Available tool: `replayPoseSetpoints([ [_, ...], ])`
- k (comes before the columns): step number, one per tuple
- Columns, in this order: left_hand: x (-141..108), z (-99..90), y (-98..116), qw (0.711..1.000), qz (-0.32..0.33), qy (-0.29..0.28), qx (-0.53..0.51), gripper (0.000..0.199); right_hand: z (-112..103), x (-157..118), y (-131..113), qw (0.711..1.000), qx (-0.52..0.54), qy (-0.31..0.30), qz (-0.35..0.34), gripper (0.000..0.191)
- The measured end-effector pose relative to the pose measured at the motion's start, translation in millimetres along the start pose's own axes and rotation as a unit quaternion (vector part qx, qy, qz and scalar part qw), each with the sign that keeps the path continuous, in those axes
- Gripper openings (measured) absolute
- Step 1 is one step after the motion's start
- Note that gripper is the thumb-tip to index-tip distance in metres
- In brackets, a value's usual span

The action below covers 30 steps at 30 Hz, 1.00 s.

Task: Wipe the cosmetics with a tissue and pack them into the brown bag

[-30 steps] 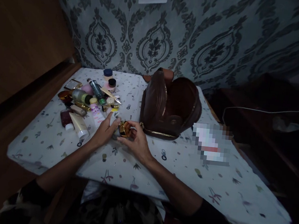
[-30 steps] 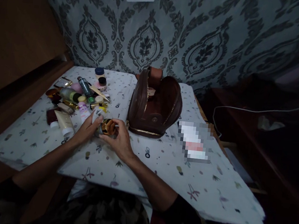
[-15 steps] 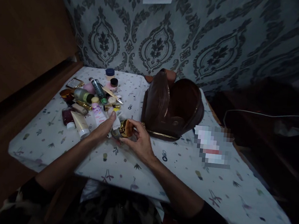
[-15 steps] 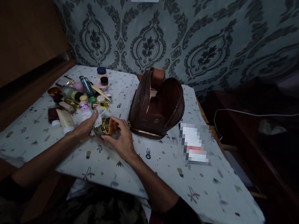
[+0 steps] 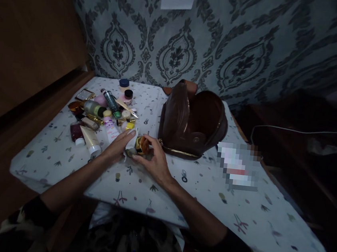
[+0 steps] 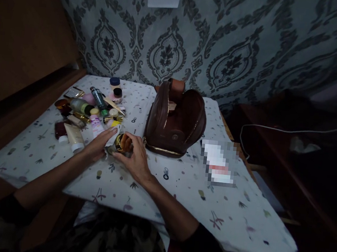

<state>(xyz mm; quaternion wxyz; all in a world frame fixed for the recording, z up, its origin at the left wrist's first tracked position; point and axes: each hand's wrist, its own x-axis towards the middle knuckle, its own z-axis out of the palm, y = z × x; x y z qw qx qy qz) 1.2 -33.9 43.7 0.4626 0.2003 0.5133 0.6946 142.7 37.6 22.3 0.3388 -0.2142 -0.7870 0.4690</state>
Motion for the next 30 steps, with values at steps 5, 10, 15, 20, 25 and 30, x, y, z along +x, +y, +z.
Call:
replayPoseSetpoints([
  [5, 0.1, 0.8, -2.9, 0.999, 0.015, 0.036, 0.023, 0.052, -0.7, 1.0, 0.6, 1.0, -0.015, 0.004, 0.013, 0.063],
  [10, -1.4, -0.7, 4.6, 1.0, -0.004, 0.01, 0.016, 0.048, -2.9, 4.0, 3.1, 1.0, 0.013, -0.005, 0.004, 0.061],
  [15, -4.0, -5.4, 15.2, 0.989, -0.115, -0.09, 0.035, 0.04, -8.0, 6.4, 2.2, 0.999, 0.033, -0.021, -0.012, 0.061],
  [20, -6.1, -4.6, 11.8, 0.992, -0.084, -0.086, 0.024, 0.041, -7.4, 6.2, 4.0, 0.998, 0.056, -0.02, 0.002, 0.065],
  [25, -5.2, -0.3, 6.2, 0.999, -0.036, -0.034, 0.012, 0.04, -4.7, 4.5, 3.5, 0.999, 0.022, -0.004, 0.035, 0.065],
  [30, -1.4, -0.3, 3.1, 1.0, 0.014, 0.007, -0.011, 0.044, -4.2, 4.2, 1.1, 0.999, 0.007, -0.014, 0.029, 0.064],
])
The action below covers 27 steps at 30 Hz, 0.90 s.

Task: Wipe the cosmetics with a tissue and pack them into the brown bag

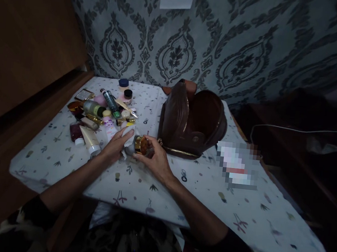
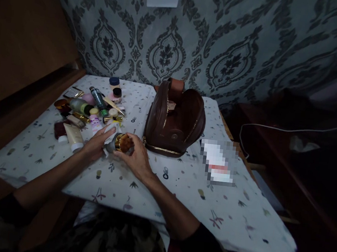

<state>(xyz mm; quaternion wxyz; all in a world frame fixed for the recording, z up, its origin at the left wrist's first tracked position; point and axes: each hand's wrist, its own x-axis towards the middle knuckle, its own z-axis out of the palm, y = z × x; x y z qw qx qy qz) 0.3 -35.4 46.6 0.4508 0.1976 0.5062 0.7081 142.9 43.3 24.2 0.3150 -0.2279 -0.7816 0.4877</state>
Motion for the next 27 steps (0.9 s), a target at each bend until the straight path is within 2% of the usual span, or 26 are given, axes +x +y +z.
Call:
replayPoseSetpoints([
  [4, 0.8, -2.4, 3.0, 1.0, -0.02, -0.013, -0.004, 0.042, -0.9, 1.3, 0.4, 1.0, 0.013, 0.001, -0.003, 0.063],
  [9, -2.1, -8.0, 12.7, 0.985, -0.132, -0.108, 0.039, 0.038, -3.3, 2.7, 1.0, 0.999, 0.021, -0.016, -0.02, 0.064],
  [11, -3.6, -8.3, 13.6, 0.982, -0.138, -0.118, 0.049, 0.039, -3.6, 2.6, 1.7, 0.999, 0.024, -0.023, -0.023, 0.064],
  [17, -3.2, -1.9, 5.1, 0.997, -0.058, -0.052, 0.01, 0.041, -1.7, 0.8, 3.0, 1.0, 0.019, -0.018, 0.0, 0.074],
  [21, 1.6, -2.7, 1.1, 1.0, -0.017, 0.001, -0.022, 0.042, 0.1, 0.9, 1.3, 1.0, -0.02, -0.006, 0.0, 0.068],
  [24, 3.6, -5.1, 1.9, 1.0, -0.016, 0.013, -0.019, 0.041, 1.8, 1.3, 1.3, 1.0, -0.018, -0.004, 0.001, 0.056],
  [27, 2.7, -6.0, 5.0, 0.999, -0.04, -0.007, -0.011, 0.038, 3.1, 1.4, 4.5, 1.0, 0.009, -0.004, 0.007, 0.056],
])
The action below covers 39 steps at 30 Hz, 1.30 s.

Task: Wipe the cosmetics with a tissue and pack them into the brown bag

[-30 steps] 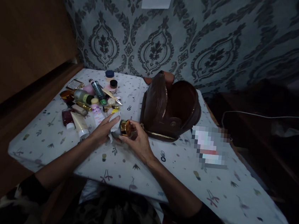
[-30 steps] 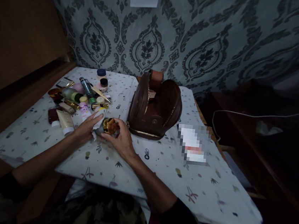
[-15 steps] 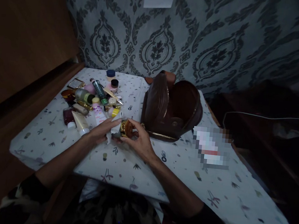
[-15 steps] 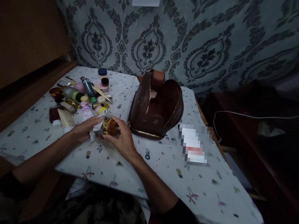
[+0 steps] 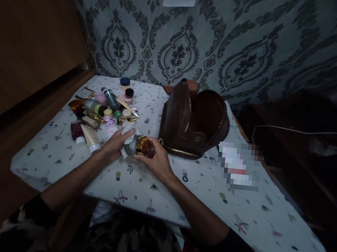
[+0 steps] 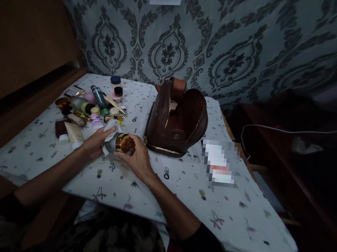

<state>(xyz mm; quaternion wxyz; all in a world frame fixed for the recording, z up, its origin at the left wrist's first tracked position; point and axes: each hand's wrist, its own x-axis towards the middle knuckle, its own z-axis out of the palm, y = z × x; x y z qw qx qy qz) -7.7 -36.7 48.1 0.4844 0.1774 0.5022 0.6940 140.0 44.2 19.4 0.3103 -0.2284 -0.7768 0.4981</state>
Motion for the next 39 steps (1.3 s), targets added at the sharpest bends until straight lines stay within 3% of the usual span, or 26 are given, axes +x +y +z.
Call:
replayPoseSetpoints([
  [5, -3.1, -0.9, 3.6, 0.995, -0.071, -0.066, 0.025, 0.037, 0.0, 1.1, 7.1, 1.0, 0.016, 0.014, -0.005, 0.069],
  [8, -3.7, -0.9, 2.5, 0.994, -0.062, -0.076, 0.043, 0.043, -0.1, 1.5, 8.8, 1.0, 0.026, 0.006, 0.002, 0.072],
  [12, -3.7, 2.6, -1.6, 0.998, -0.005, -0.055, 0.023, 0.053, 0.7, 0.5, 8.7, 0.999, 0.037, -0.005, 0.007, 0.076],
  [20, 1.8, 1.3, -6.3, 0.999, 0.036, 0.015, -0.005, 0.043, 1.3, -1.4, 3.5, 0.999, 0.007, -0.032, 0.006, 0.078],
  [27, -4.2, -1.2, 1.6, 0.993, -0.079, -0.074, 0.036, 0.041, -3.7, 0.8, -1.2, 0.999, -0.017, -0.011, -0.031, 0.074],
  [29, -4.8, -1.3, 1.4, 0.992, -0.082, -0.08, 0.046, 0.043, -4.1, 0.7, -1.2, 1.0, -0.013, -0.011, -0.026, 0.074],
  [35, -3.1, 5.2, -3.1, 1.0, -0.009, -0.022, -0.009, 0.043, -1.5, -0.2, 2.2, 1.0, -0.002, -0.01, 0.003, 0.083],
  [39, -0.5, 7.1, -3.9, 0.999, 0.013, 0.034, -0.029, 0.038, 0.6, 0.5, 3.6, 1.0, 0.005, -0.004, 0.005, 0.07],
])
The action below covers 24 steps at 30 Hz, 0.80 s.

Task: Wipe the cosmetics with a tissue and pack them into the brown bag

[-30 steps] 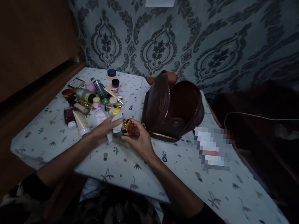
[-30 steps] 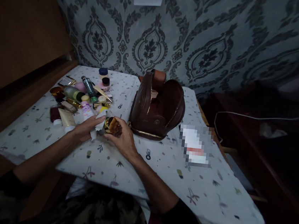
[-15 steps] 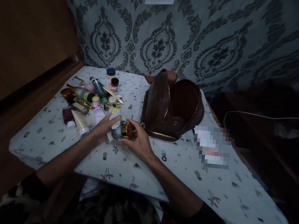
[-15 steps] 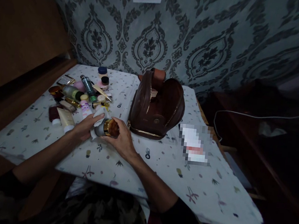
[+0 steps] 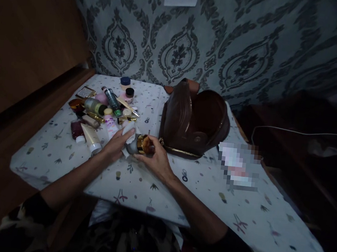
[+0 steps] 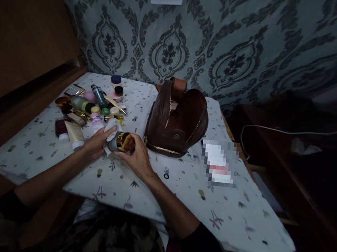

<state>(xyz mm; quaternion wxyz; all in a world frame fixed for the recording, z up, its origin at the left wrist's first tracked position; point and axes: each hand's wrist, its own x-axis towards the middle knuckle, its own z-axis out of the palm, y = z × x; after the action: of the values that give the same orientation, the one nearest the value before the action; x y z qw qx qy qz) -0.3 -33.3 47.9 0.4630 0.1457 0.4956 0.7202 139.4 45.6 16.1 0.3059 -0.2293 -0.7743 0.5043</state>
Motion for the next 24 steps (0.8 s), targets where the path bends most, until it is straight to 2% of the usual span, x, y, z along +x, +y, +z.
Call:
replayPoseSetpoints([
  [3, 0.4, -1.2, 1.9, 1.0, -0.01, 0.009, 0.003, 0.032, -0.2, 1.0, -1.2, 1.0, 0.004, 0.007, -0.009, 0.063],
  [8, -3.0, -3.2, 8.0, 0.991, -0.118, -0.065, 0.021, 0.025, -2.8, 0.6, -4.9, 0.999, 0.0, 0.023, -0.031, 0.066],
  [10, -4.2, -2.6, 9.4, 0.989, -0.131, -0.068, 0.032, 0.026, -3.6, -0.1, -6.0, 0.999, 0.009, 0.019, -0.032, 0.069],
  [18, -2.5, 5.1, 4.6, 0.999, -0.032, 0.026, -0.027, 0.019, -1.0, -1.2, -6.3, 0.999, 0.039, 0.003, -0.02, 0.074],
  [24, 0.4, 3.0, 2.4, 0.999, -0.007, 0.037, -0.014, 0.033, 3.2, -2.5, -0.8, 1.0, 0.013, -0.008, -0.015, 0.07],
])
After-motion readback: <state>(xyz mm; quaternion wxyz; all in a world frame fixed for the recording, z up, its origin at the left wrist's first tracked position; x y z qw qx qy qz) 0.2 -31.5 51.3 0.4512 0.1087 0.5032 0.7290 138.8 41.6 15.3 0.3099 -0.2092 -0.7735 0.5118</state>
